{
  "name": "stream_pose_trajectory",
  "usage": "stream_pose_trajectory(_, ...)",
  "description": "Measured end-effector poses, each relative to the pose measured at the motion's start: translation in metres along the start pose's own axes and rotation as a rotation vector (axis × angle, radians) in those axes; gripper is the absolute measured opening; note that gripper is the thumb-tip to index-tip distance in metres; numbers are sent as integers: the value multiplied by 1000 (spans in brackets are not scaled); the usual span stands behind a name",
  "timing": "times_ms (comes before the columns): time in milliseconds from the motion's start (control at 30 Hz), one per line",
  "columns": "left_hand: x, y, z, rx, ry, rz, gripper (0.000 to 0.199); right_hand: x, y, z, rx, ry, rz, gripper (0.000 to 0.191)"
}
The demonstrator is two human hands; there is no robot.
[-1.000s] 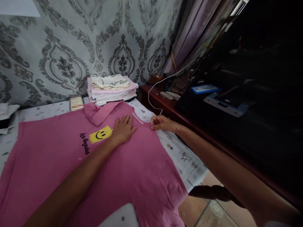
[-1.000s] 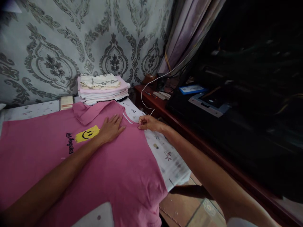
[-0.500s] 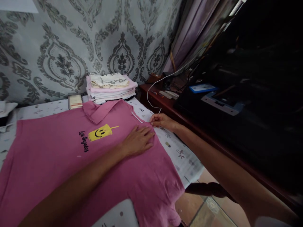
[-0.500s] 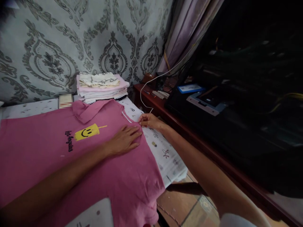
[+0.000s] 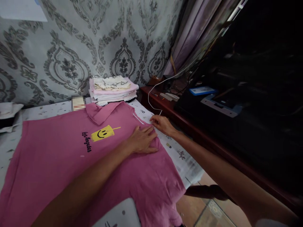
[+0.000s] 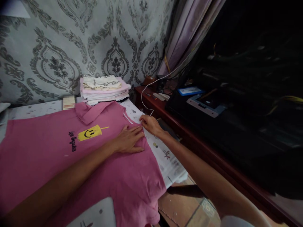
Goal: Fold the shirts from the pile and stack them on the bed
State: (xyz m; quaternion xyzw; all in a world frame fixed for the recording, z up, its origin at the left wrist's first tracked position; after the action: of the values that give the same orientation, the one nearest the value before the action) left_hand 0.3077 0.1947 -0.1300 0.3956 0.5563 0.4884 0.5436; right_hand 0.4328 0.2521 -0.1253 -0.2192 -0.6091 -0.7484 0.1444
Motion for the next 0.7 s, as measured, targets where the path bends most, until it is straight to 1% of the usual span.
stream_pose_trajectory(67, 1, -2, -1, -8, 1, -25, 64, 2, 7, -5, -109, -59, 33, 21)
stream_pose_trajectory(100, 1, -3, -1, -14, 4, -38, 66, 5, 9, -8, -146, -80, 87, 22)
stream_pose_trajectory(133, 1, -4, -1, -22, 9, -49, 68, 10, 6, -11, -152, -84, 158, 22)
stream_pose_trajectory(233, -1, -5, -3, -62, 49, -64, 66, 27, -11, -17, -55, -44, 340, 27)
stream_pose_trajectory(300, -6, -4, -11, -69, 64, -61, 59, 29, -19, -20, -25, -39, 364, 29)
stream_pose_trajectory(367, -10, -5, -26, -49, 64, -53, 57, 22, -18, -20, -50, -49, 334, 31)
stream_pose_trajectory(433, -8, -5, -51, -43, 80, -38, 58, 17, -17, -17, -47, -21, 291, 31)
stream_pose_trajectory(500, 5, -1, -84, -68, 151, -11, 61, 17, -16, -13, -34, 0, 216, 29)
stream_pose_trajectory(567, 29, 5, -121, -94, 270, 28, 63, 30, -15, -12, -61, 27, 134, 27)
stream_pose_trajectory(633, 59, 12, -158, -110, 422, 64, 62, 56, -18, -12, -102, 76, 84, 27)
stream_pose_trajectory(700, 90, 21, -192, -129, 570, 91, 61, 91, -32, -11, -93, 161, 73, 30)
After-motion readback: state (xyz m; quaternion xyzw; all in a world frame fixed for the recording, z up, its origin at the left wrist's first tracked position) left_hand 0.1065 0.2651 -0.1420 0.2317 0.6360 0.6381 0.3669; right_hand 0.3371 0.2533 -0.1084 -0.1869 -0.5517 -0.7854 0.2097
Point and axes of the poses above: each hand's wrist, its own z-axis towards the middle knuckle, its own y-axis out of the back of the hand, x = y × z, the point moved 9 cm from there along z, towards the middle knuckle, and after that the axes turned 8 degrees about -y, right-handed, at the moved point
